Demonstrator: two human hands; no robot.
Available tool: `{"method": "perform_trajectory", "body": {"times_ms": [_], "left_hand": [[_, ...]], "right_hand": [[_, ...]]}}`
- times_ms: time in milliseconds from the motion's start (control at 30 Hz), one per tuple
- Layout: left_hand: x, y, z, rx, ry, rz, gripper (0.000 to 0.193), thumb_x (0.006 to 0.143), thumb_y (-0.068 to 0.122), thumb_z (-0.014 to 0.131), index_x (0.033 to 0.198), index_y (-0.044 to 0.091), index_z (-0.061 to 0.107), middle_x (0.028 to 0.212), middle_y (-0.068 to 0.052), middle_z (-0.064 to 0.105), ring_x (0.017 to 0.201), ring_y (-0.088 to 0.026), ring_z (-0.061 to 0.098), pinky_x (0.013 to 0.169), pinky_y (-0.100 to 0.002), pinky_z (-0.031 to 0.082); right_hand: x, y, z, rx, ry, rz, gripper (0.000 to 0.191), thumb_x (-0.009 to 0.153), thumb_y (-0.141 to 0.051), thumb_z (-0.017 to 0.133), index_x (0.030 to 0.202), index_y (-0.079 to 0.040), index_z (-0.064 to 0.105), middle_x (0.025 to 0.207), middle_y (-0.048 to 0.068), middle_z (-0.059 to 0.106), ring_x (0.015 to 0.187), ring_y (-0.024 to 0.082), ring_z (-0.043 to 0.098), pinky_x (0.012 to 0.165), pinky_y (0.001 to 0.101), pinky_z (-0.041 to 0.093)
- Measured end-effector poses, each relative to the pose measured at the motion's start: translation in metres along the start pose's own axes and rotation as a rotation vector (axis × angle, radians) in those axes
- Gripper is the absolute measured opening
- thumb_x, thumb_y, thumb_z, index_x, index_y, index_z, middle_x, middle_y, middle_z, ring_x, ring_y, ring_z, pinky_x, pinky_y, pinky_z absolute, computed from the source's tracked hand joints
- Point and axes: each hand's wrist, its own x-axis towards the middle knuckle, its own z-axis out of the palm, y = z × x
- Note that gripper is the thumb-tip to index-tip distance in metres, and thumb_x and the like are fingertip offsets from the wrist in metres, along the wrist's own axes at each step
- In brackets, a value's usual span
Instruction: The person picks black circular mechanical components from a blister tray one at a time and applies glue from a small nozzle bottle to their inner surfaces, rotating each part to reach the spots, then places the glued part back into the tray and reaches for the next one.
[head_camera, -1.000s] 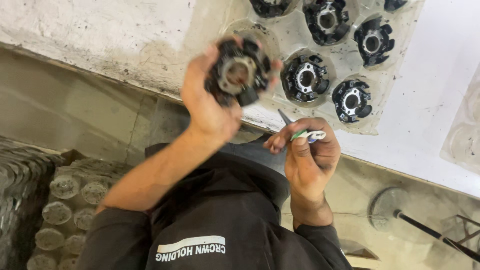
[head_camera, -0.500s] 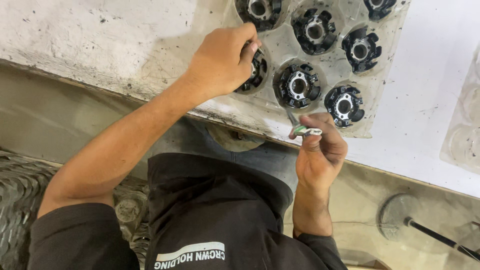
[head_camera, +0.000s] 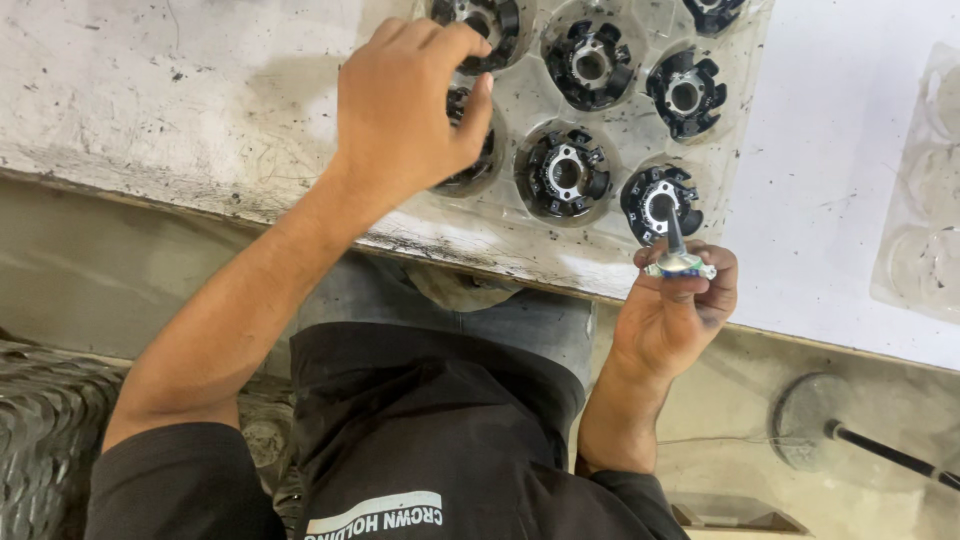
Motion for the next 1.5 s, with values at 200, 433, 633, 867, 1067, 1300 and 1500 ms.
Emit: {"method": "perform_trajectory", "body": {"times_ms": [200, 433, 633, 867, 1067, 1300, 1500], "left_hand": [[0.01, -0.027, 0.02, -0.083, 0.0, 0.012, 0.017, 0.093, 0.012, 0.077, 0.108, 0.011, 0.068, 0.104, -0.005, 0.07, 0.099, -0.028, 0.065, 0.081, -0.042, 0.05], [0.022, -0.053, 0.048, 0.058, -0.228, 0.01, 0.017, 0.095, 0.027, 0.081, 0.098, 0.011, 0.074, 0.103, -0.017, 0.066, 0.101, -0.038, 0.06, 0.086, -0.052, 0.046], [0.027, -0.047, 0.043, 0.22, -0.232, 0.165, 0.053, 0.101, 0.057, 0.076, 0.101, 0.004, 0.071, 0.111, -0.023, 0.059, 0.111, -0.041, 0.055, 0.094, -0.055, 0.04], [-0.008, 0.007, -0.01, -0.633, -0.28, -0.256, 0.042, 0.105, 0.045, 0.067, 0.112, 0.004, 0.061, 0.13, -0.019, 0.06, 0.104, -0.031, 0.062, 0.09, -0.046, 0.05], [-0.043, 0.061, -0.028, -1.751, 0.069, -0.408, 0.07, 0.083, 0.037, 0.086, 0.137, 0.016, 0.048, 0.138, -0.016, 0.052, 0.128, -0.037, 0.057, 0.111, -0.052, 0.052], [-0.071, 0.089, -0.016, -2.24, 0.293, -0.799, 0.061, 0.094, 0.038, 0.062, 0.143, 0.004, 0.05, 0.146, -0.021, 0.056, 0.131, -0.041, 0.057, 0.112, -0.051, 0.05], [-0.086, 0.112, -0.021, -2.361, 0.355, -0.993, 0.063, 0.111, 0.059, 0.04, 0.129, 0.002, 0.06, 0.126, -0.021, 0.065, 0.124, -0.05, 0.062, 0.102, -0.054, 0.056]], "right_hand": [[-0.002, 0.002, 0.003, 0.005, -0.048, 0.018, 0.026, 0.102, -0.021, 0.077, 0.114, -0.007, 0.058, 0.097, 0.005, 0.066, 0.088, 0.018, 0.062, 0.078, 0.0323, 0.05], [0.001, 0.01, 0.016, 0.082, -0.03, 0.148, 0.027, 0.104, -0.02, 0.073, 0.118, -0.005, 0.057, 0.107, 0.008, 0.066, 0.093, 0.021, 0.063, 0.082, 0.0347, 0.052], [-0.009, 0.001, 0.037, 0.149, -0.065, 0.286, 0.03, 0.109, -0.021, 0.063, 0.13, -0.009, 0.046, 0.116, 0.017, 0.065, 0.094, 0.024, 0.065, 0.091, 0.0439, 0.058], [-0.014, -0.011, 0.047, -0.055, -0.119, 0.216, 0.027, 0.109, -0.006, 0.061, 0.133, -0.006, 0.047, 0.102, 0.018, 0.065, 0.079, 0.023, 0.063, 0.077, 0.0406, 0.056], [-0.027, -0.018, 0.062, -0.046, -0.18, 0.225, 0.02, 0.107, -0.006, 0.06, 0.125, -0.001, 0.053, 0.096, 0.015, 0.062, 0.074, 0.025, 0.062, 0.069, 0.0408, 0.056], [-0.041, -0.023, 0.088, -0.024, -0.315, 0.295, 0.014, 0.109, -0.008, 0.059, 0.12, -0.006, 0.052, 0.095, 0.018, 0.062, 0.069, 0.021, 0.06, 0.066, 0.0381, 0.057], [-0.058, -0.022, 0.09, -0.15, -0.39, 0.331, 0.014, 0.107, -0.009, 0.057, 0.117, 0.002, 0.058, 0.096, 0.02, 0.064, 0.078, 0.025, 0.064, 0.068, 0.0365, 0.057]]}}
